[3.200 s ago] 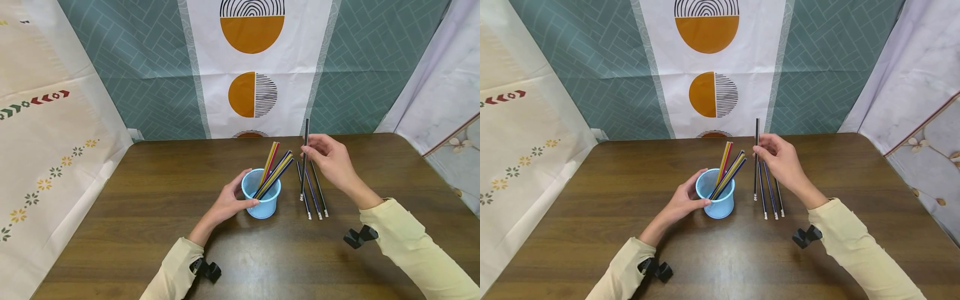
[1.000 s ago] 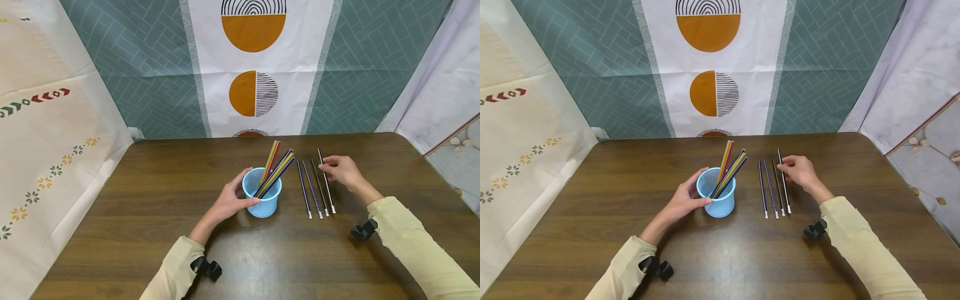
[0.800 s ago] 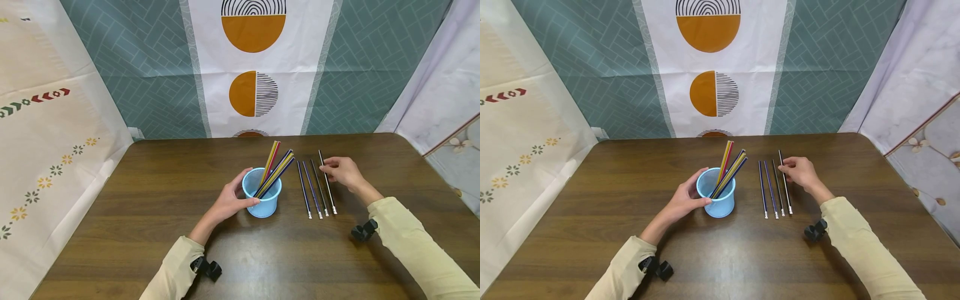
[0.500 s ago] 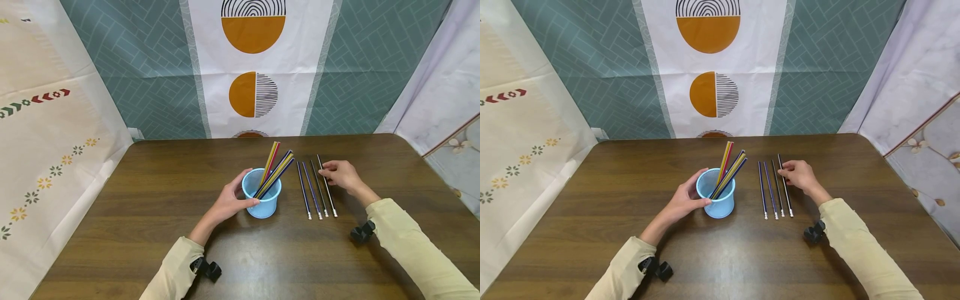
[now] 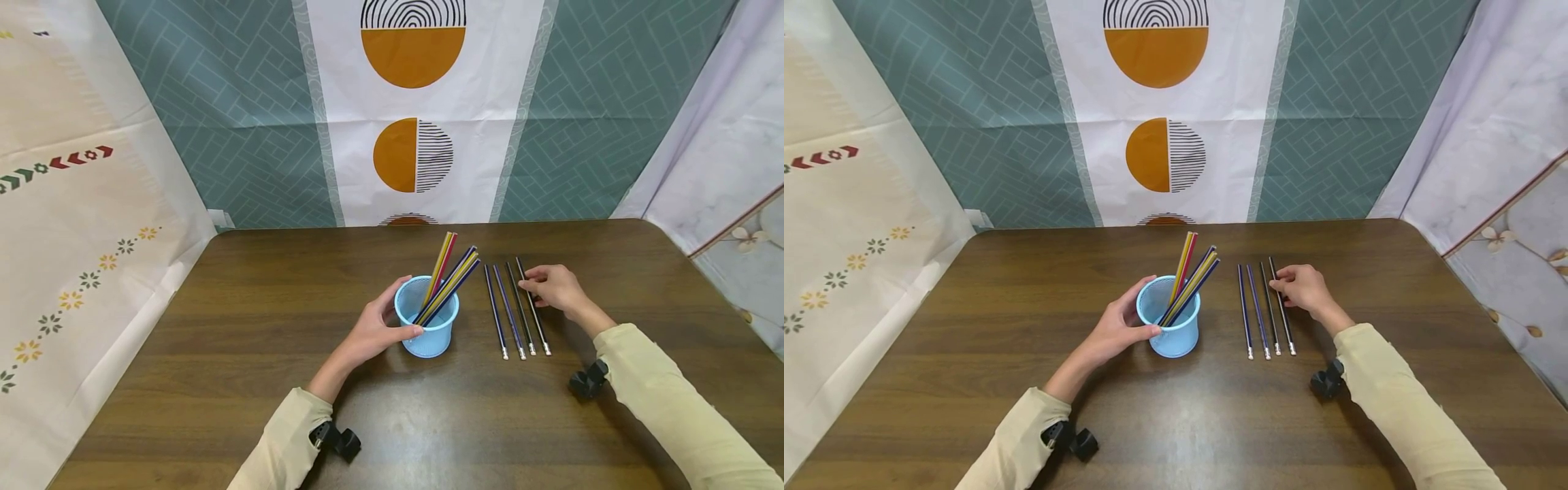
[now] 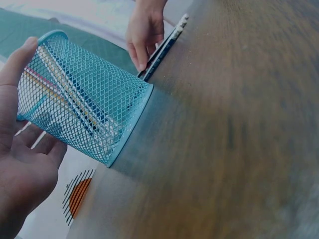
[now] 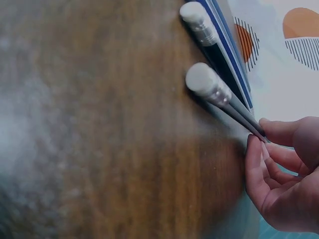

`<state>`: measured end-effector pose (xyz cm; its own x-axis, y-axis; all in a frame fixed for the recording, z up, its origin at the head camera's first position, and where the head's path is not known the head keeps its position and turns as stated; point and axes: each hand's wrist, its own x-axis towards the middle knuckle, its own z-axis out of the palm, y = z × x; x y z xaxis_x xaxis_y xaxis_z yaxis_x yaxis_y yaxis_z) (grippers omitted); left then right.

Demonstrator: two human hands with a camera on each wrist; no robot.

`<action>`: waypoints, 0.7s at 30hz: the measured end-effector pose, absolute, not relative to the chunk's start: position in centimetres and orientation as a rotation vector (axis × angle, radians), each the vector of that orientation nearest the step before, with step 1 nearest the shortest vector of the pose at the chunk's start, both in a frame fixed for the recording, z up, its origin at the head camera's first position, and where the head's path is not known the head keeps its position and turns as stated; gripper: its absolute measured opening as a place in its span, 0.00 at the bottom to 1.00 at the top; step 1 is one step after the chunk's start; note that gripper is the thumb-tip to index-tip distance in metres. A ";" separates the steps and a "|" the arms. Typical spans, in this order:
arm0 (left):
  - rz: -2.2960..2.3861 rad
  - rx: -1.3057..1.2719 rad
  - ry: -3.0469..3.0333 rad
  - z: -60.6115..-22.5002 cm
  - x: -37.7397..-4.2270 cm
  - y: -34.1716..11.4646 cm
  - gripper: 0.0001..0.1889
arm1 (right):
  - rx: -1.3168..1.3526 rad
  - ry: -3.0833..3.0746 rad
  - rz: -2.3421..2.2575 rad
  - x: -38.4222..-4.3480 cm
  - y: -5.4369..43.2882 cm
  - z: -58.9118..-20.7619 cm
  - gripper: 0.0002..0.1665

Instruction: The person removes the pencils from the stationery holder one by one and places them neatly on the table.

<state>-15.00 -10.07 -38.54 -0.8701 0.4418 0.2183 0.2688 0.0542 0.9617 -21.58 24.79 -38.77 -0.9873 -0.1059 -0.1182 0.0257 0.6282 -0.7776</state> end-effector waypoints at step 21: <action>1.930 0.774 2.226 -39.2 -15.1 -10.2 0.45 | -0.077 2.716 -1.281 -21.2 24.6 -39.0 0.23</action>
<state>-15.05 -10.22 -39.21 -0.8665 0.4312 0.2513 0.3098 0.0701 0.9482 -21.23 24.63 -38.96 -0.9893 -0.1044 -0.1019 0.0122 0.6368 -0.7710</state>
